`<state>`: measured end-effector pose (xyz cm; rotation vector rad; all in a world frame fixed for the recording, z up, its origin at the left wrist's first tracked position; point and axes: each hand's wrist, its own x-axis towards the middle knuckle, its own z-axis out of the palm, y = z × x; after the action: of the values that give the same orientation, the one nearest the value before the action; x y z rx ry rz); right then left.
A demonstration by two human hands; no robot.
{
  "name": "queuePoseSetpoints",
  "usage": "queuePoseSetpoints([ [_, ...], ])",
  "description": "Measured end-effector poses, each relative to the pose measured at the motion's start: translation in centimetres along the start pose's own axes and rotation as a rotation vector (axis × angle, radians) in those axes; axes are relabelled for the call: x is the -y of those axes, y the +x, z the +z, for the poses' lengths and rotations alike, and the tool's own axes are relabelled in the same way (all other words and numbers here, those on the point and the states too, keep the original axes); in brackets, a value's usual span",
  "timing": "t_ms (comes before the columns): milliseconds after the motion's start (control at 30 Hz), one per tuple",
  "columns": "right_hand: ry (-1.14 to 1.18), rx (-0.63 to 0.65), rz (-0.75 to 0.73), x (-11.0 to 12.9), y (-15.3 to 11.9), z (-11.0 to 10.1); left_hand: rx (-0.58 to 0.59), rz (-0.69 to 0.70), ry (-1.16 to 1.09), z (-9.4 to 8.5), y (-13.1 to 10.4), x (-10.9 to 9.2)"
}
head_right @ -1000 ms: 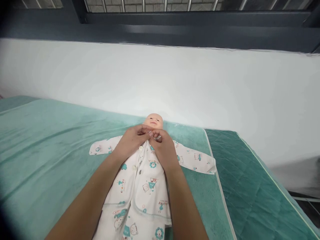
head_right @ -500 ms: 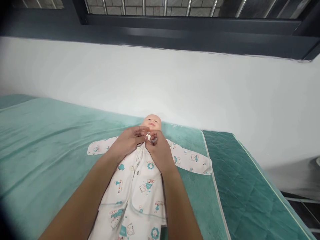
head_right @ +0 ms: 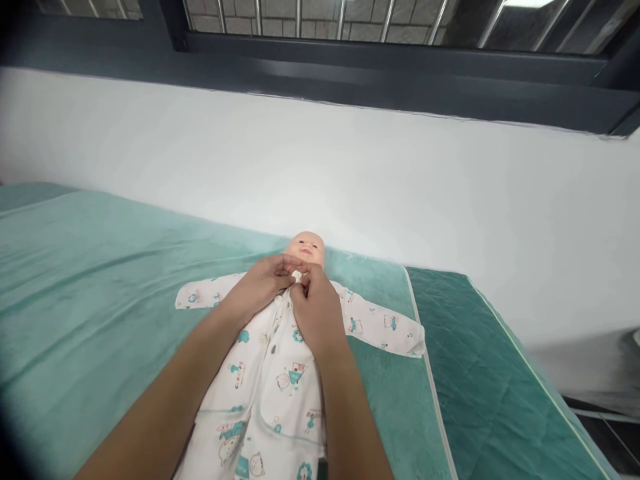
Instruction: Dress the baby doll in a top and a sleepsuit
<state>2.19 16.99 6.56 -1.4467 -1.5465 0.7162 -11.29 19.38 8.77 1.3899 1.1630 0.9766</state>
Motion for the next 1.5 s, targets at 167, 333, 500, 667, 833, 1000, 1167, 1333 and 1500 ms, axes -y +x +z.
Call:
queuePoseSetpoints([
  [167, 0.024, -0.154, -0.005, -0.49, 0.17, 0.44, -0.016, 0.021, 0.053, 0.07, -0.01, -0.23],
  [333, 0.04, -0.207, -0.043, -0.48, 0.07, 0.3, -0.035, 0.025, 0.056, 0.1, -0.07, -0.55],
  [500, 0.028, -0.216, -0.075, -0.45, -0.06, 0.3, -0.034, 0.041, 0.047, 0.18, -0.05, -0.51],
  [667, 0.055, -0.224, -0.088, -0.57, -0.06, 0.33, -0.032, 0.037, 0.045, 0.17, 0.02, -0.43],
  [833, 0.061, -0.201, -0.069, -0.52, -0.07, 0.24, -0.04, 0.024, 0.045, 0.17, -0.12, -0.69],
  [1000, 0.061, -0.2, -0.051, -0.43, -0.02, 0.19, -0.036, 0.042, 0.065, 0.15, -0.06, -0.44],
  [1167, 0.065, -0.207, -0.049, -0.48, -0.02, 0.13, -0.119, 0.163, 0.299, 0.11, 0.06, -0.06],
  [1333, 0.041, -0.2, -0.052, -0.48, -0.12, 0.13, -0.138, 0.264, 0.494, -0.17, -0.09, 0.13],
  [1500, -0.066, -0.18, -0.055, -0.57, -0.2, -0.18, -0.116, 0.302, 0.53, -0.54, -0.35, 0.22],
])
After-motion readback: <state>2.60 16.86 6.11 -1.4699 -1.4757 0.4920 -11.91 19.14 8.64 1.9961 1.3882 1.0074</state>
